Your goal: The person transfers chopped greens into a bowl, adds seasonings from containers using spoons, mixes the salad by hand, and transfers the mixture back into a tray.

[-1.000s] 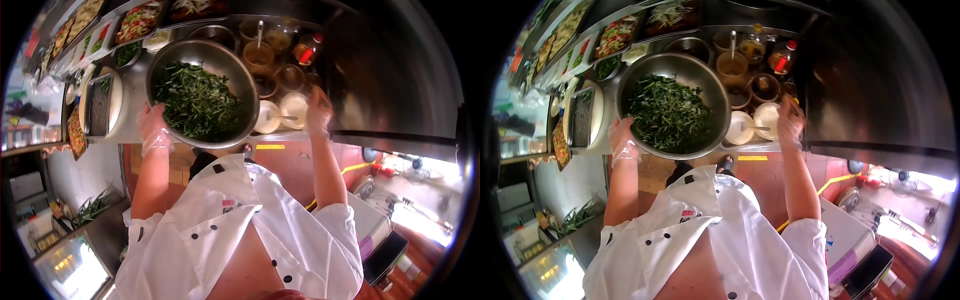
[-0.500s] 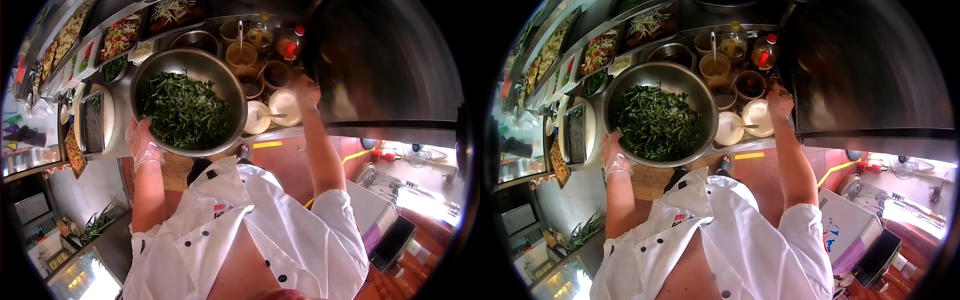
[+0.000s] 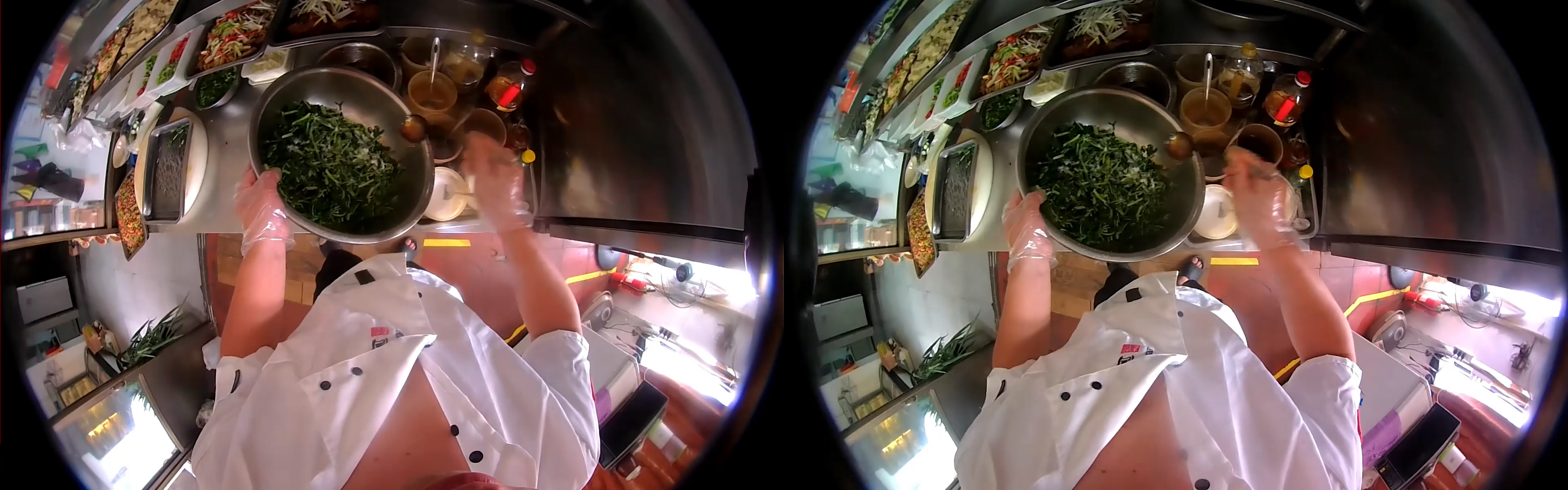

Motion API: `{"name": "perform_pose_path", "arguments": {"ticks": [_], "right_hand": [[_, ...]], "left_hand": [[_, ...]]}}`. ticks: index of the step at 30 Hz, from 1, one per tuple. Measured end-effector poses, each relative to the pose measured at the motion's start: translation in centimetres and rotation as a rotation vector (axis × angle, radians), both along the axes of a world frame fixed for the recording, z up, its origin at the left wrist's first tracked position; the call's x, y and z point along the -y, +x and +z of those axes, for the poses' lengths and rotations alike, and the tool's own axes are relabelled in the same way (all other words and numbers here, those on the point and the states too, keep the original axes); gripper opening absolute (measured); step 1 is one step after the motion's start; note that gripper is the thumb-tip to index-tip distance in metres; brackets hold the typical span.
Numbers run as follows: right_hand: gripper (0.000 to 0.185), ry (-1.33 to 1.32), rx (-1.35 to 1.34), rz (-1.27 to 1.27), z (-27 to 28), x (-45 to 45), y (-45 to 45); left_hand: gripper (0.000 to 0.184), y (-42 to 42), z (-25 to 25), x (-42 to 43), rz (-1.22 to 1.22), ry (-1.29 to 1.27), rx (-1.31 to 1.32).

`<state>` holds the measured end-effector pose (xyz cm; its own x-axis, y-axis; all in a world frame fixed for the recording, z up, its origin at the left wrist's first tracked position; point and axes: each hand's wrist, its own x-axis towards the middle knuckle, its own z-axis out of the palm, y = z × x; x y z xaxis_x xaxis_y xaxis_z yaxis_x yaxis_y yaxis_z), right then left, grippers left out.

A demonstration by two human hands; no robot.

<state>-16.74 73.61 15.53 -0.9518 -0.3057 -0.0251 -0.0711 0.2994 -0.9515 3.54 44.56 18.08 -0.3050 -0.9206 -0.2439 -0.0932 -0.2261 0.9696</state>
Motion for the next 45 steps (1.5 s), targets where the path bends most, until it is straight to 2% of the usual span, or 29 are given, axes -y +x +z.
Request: {"name": "perform_pose_path", "arguments": {"ticks": [1,3,4,6,9,13,19,24,29,33,37,41,43,44,45], "right_hand": [[0.021,-0.067,-0.104,0.084,-0.1,1.0,1.3],[0.029,-0.147,-0.376,0.304,0.2,2.6,3.2],[0.029,-0.152,-0.379,0.312,0.6,3.1,3.5],[0.035,-0.171,-0.838,0.396,1.1,3.8,4.1],[0.030,-0.254,-0.884,0.447,0.6,4.2,5.2],[0.038,-0.331,-0.906,0.463,-0.4,5.0,5.9],[0.044,-0.316,-0.998,0.465,-0.4,5.1,5.5],[0.046,-0.305,-0.949,0.506,-0.7,5.1,5.5],[0.047,-0.289,-0.896,0.520,-1.5,5.1,5.8],[0.055,-0.256,-0.920,0.534,-1.2,5.2,5.9],[0.062,-0.281,-0.906,0.593,-1.7,5.2,5.9],[0.058,-0.227,-0.882,0.549,-2.9,4.3,6.5],[0.057,-0.173,-0.757,0.562,-3.0,3.9,6.7],[0.057,-0.170,-0.763,0.556,-2.7,3.8,6.5],[0.042,-0.142,-0.753,0.460,-2.3,3.5,6.3]], "left_hand": [[0.020,-0.1,0.3,-0.3,0.022,0.005,-0.023],[0.022,0.0,0.4,-0.3,0.022,-0.062,0.043],[0.024,0.0,0.1,-0.2,0.033,-0.063,0.036],[0.029,0.1,-0.2,-0.1,0.041,-0.078,0.057],[0.028,0.1,0.7,-0.3,0.016,-0.039,0.070],[0.027,0.1,0.5,-0.2,0.009,-0.049,0.059],[0.026,0.7,-1.6,0.8,-0.014,-0.045,-0.010],[0.024,0.7,-2.2,1.1,-0.047,-0.034,-0.121],[0.025,0.6,-2.2,1.0,-0.022,-0.025,-0.088],[0.026,0.5,-1.5,0.8,0.007,-0.040,-0.020],[0.026,0.6,-1.0,0.4,-0.026,-0.069,-0.062],[0.027,0.5,-0.5,0.1,-0.044,-0.021,-0.086],[0.026,0.3,0.4,-0.2,-0.058,-0.040,-0.108],[0.034,0.2,1.2,-0.4,-0.055,0.010,-0.068],[0.041,0.2,1.7,-0.7,-0.050,0.062,-0.026]]}}
